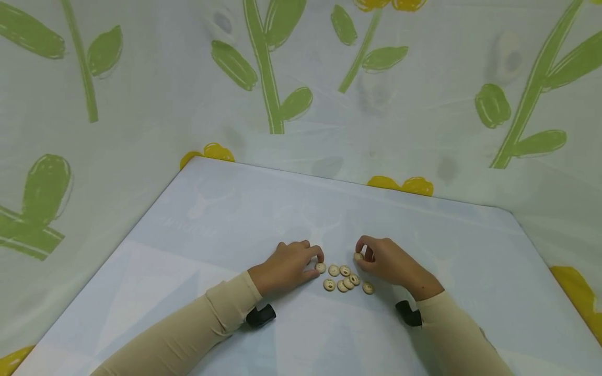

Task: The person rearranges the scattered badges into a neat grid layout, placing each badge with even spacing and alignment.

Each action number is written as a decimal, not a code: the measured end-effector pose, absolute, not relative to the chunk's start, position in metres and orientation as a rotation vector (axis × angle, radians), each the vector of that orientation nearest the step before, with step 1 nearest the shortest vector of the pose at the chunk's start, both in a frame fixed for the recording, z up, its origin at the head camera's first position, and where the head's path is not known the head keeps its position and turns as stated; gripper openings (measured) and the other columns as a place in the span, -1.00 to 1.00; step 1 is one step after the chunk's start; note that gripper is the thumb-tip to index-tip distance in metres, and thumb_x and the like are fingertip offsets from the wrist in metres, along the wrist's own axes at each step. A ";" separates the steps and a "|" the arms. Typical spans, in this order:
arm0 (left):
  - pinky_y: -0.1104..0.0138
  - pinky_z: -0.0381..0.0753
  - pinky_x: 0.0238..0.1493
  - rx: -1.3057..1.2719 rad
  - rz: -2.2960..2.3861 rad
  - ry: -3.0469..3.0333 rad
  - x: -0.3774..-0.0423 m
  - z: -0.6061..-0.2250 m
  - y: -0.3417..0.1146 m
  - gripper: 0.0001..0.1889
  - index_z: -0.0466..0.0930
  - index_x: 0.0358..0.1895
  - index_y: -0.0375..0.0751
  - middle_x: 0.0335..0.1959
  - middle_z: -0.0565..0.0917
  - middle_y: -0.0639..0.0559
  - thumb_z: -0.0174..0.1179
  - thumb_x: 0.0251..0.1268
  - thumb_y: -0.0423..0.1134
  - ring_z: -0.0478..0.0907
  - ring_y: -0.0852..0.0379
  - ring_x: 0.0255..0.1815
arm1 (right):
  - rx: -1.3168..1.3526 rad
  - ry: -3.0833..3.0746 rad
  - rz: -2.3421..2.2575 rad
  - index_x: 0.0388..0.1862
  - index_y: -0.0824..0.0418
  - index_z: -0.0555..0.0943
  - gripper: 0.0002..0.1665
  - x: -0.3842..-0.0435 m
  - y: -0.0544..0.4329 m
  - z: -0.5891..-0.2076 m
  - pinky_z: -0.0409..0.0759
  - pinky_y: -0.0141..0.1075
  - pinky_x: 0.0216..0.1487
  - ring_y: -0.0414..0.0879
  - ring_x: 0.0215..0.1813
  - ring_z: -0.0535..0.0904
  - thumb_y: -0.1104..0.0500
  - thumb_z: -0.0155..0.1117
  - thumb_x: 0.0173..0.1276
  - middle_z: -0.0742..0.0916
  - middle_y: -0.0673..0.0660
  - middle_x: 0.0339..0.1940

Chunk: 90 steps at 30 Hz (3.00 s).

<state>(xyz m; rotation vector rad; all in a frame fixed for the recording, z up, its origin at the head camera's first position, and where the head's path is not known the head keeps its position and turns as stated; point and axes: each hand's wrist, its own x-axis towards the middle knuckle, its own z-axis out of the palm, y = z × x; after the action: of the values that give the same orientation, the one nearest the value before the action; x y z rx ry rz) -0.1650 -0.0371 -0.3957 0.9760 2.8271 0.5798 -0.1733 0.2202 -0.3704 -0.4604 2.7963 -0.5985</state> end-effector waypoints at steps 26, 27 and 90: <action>0.20 0.43 -0.26 1.005 0.492 2.872 -0.160 -0.402 -0.033 -0.77 0.59 0.01 0.13 -0.31 0.59 0.17 0.24 0.40 0.05 0.53 0.21 -0.30 | -0.536 2.719 -0.506 -0.08 0.08 0.55 -0.81 -0.194 0.196 -0.375 0.49 -0.31 -0.35 -0.16 -0.46 0.47 0.18 0.34 0.38 0.59 -0.01 -0.54; 0.21 0.43 -0.27 1.005 0.490 2.872 -0.160 -0.402 -0.033 -0.77 0.59 0.01 0.13 -0.32 0.59 0.17 0.24 0.39 0.05 0.53 0.21 -0.30 | -0.543 2.716 -0.506 -0.08 0.08 0.55 -0.81 -0.194 0.195 -0.376 0.49 -0.31 -0.35 -0.16 -0.46 0.47 0.18 0.34 0.39 0.59 -0.01 -0.54; 0.14 0.45 -0.20 0.995 0.499 2.867 -0.162 -0.398 -0.030 -0.75 0.58 0.03 0.12 -0.28 0.60 0.13 0.24 0.39 0.05 0.54 0.15 -0.26 | -0.531 2.599 -0.688 -0.13 0.12 0.56 -0.79 -0.166 0.205 -0.373 0.48 -0.33 -0.41 -0.17 -0.44 0.47 0.16 0.40 0.34 0.58 -0.01 -0.50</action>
<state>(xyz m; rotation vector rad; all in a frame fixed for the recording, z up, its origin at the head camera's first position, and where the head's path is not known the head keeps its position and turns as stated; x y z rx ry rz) -0.1622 -0.0301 -0.3976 0.9952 2.8671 0.4993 -0.1660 0.2048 -0.3728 -0.5308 2.5989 -0.6878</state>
